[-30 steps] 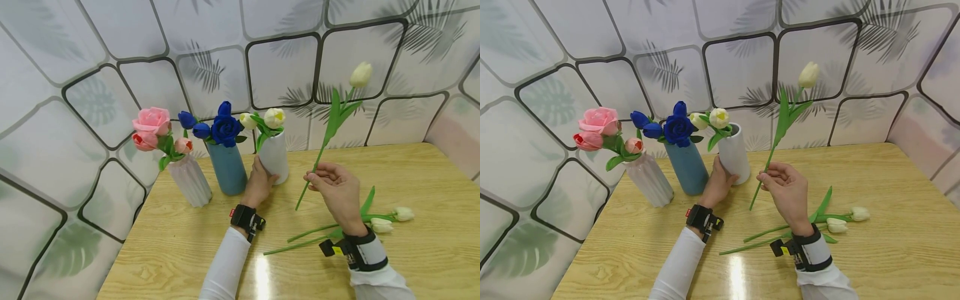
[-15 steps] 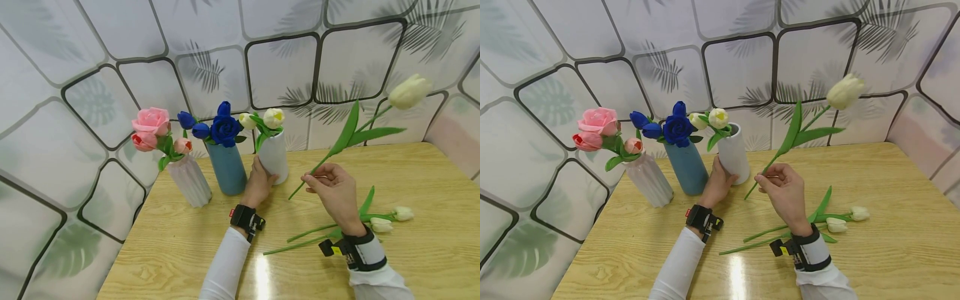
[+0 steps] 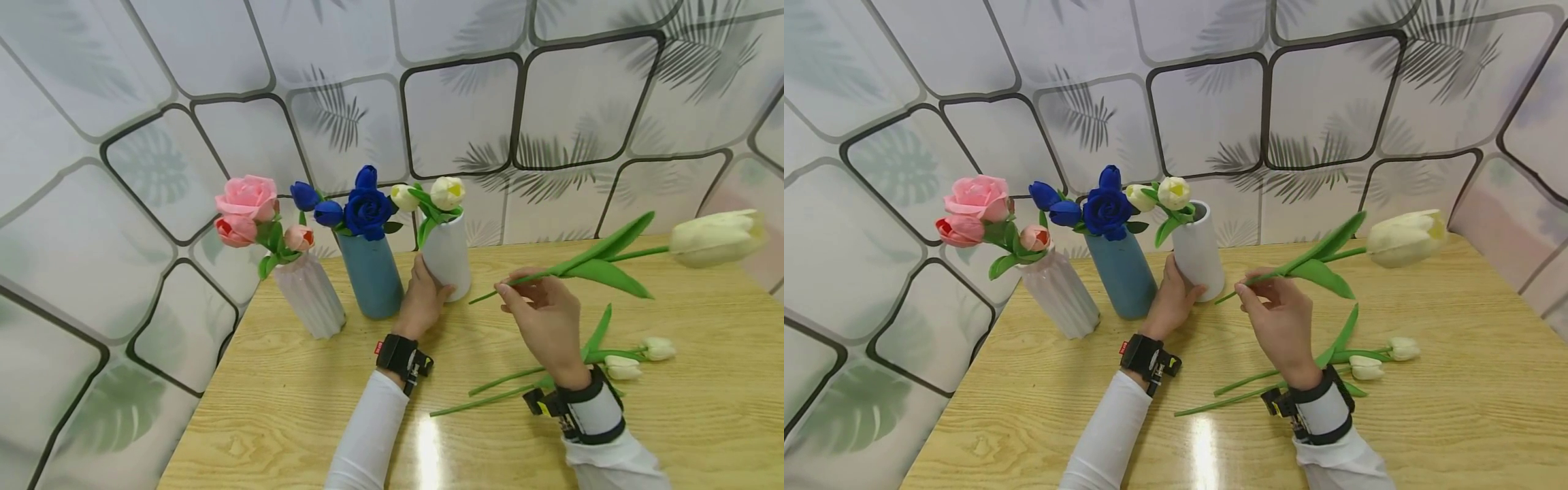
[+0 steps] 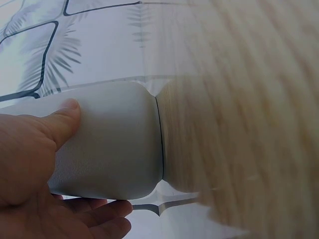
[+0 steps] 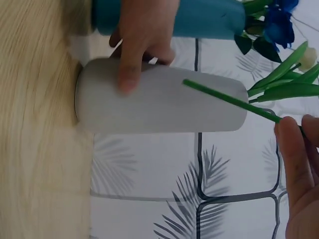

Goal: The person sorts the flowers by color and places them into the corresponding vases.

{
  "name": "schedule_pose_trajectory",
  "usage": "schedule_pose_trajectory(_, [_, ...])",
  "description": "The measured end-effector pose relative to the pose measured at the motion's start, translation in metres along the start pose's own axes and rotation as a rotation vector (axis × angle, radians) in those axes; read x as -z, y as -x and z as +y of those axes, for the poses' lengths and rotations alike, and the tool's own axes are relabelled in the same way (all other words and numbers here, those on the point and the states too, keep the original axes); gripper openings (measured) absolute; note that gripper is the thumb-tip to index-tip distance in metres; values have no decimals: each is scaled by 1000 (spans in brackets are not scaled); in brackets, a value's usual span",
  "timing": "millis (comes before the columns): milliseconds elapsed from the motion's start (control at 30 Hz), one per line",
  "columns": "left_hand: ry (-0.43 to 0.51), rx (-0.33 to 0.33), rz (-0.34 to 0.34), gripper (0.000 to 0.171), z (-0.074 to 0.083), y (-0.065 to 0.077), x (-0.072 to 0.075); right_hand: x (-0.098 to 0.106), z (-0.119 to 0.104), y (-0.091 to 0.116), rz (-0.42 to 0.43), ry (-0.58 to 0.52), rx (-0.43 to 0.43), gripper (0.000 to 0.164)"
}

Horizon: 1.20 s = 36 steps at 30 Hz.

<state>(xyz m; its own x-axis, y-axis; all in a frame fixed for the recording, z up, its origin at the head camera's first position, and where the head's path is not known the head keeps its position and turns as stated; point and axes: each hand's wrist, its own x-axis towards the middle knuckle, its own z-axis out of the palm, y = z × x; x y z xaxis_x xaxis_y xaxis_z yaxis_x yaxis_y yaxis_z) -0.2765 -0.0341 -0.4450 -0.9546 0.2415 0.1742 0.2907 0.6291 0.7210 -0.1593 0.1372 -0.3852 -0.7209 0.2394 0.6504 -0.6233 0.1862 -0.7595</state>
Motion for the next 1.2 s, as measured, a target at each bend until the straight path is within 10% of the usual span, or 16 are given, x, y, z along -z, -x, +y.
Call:
schedule_pose_trajectory(333, [-6, 42, -13, 89, -5, -4, -2, -8, 2, -6, 156, 87, 355, 22])
schedule_pose_trajectory(767, [0, 52, -7, 90, -11, -3, -2, -34, -8, -55, 15, 284, 365, 30])
schedule_pose_trajectory(1000, [-21, 23, -2, 90, -11, -3, -4, -48, 6, -78, -52, 548, 556, 25])
schedule_pose_trajectory(1200, [-17, -11, 0, 90, -8, -4, -3, -56, 12, -89, -137, 598, 417, 27])
